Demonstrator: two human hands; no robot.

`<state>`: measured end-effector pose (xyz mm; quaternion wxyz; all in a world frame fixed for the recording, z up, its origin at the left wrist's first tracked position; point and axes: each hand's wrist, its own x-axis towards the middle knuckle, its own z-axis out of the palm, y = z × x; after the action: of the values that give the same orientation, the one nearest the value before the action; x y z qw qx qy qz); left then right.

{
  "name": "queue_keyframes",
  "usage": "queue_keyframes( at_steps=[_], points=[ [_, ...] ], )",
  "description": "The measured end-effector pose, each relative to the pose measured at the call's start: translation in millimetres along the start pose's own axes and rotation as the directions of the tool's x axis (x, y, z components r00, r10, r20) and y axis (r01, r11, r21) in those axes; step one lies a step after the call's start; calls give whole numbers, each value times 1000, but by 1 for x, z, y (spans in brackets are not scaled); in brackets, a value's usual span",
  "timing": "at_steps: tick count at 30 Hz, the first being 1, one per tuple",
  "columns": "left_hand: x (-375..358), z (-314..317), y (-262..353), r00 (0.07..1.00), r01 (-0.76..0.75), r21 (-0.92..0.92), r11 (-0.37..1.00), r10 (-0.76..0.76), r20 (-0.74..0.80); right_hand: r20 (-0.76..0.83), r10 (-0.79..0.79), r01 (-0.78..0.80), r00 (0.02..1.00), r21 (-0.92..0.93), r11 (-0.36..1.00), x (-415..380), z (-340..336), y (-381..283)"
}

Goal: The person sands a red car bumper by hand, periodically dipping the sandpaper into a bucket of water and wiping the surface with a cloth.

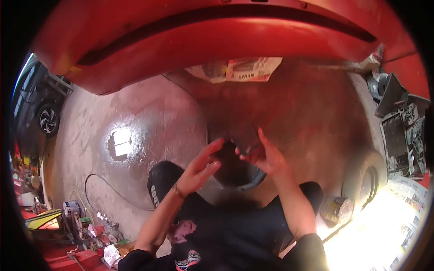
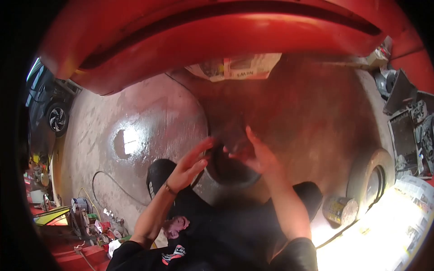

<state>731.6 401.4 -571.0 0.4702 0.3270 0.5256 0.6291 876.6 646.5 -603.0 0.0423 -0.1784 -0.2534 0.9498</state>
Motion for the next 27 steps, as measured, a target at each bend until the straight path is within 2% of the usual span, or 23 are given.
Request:
queue_keyframes(
  at_steps=[2, 4, 6, 9, 12, 13, 14, 15, 16, 17, 18, 19, 20, 22, 23, 24, 26, 27],
  points=[
    [42, 7, 15, 990, -56, -212, 976, 82, 112, 141, 61, -77, 988, 108, 991, -3, 7, 14],
    [52, 13, 23, 968, -36, -312, 949, 111, 226, 249, 26, -76, 968, 193, 978, -14, 34, 21],
    [55, 20, 20, 960, -101, -391, 915, 193, 204, 272, 58, -148, 960, 322, 935, -10, 41, 26],
    [46, 33, 37, 967, -155, -369, 916, 217, 132, 282, 10, -74, 959, 219, 973, -13, 56, 15],
    [33, 44, 67, 968, -212, -180, 961, 232, 98, 367, -40, -40, 929, 207, 977, -6, 51, 22],
    [32, 52, 73, 963, -255, -203, 945, 267, 38, 322, -35, 6, 946, 89, 996, -15, 62, 16],
    [28, 53, 86, 968, -248, -28, 968, 249, 41, 295, 34, 15, 955, -163, 986, -3, 39, 17],
    [24, 49, 102, 973, -229, 144, 963, 226, 39, 247, 95, 14, 964, -406, 914, 21, -3, 20],
    [31, 39, 114, 938, -346, 405, 846, 319, 135, 185, 144, 3, 972, -621, 783, 31, -27, 25],
    [38, 29, 126, 885, -455, 613, 646, 407, 228, 111, 44, 92, 993, -946, 311, 21, -15, 22],
    [43, 25, 144, 827, -521, 740, 425, 467, 314, 36, -56, 20, 998, -964, -265, 10, -1, 19],
    [45, 24, 166, 766, -551, 816, 175, 493, 411, 35, -67, -10, 997, -818, -575, 13, -28, 29],
    [47, 27, 191, 708, -543, 835, -87, 487, 511, 38, -76, -40, 996, -577, -816, 15, -42, 35],
    [46, 48, 257, 706, -427, 841, -332, 458, 540, -20, -205, -137, 979, -805, -577, 19, -32, 31],
    [49, 57, 288, 648, -387, 802, -454, 485, 587, -64, -260, -176, 963, -885, -430, 20, -27, 29],
    [56, 64, 315, 582, -334, 751, -569, 502, 639, -3, -336, -170, 942, -867, -469, 22, -31, 31],
    [73, 66, 353, 424, -259, 682, -684, 554, 716, 130, -473, -169, 872, -825, -539, 29, -49, 36],
    [82, 63, 363, 414, -238, 662, -711, 542, 731, 107, -464, -175, 880, -834, -524, 33, -55, 33]
  ],
)
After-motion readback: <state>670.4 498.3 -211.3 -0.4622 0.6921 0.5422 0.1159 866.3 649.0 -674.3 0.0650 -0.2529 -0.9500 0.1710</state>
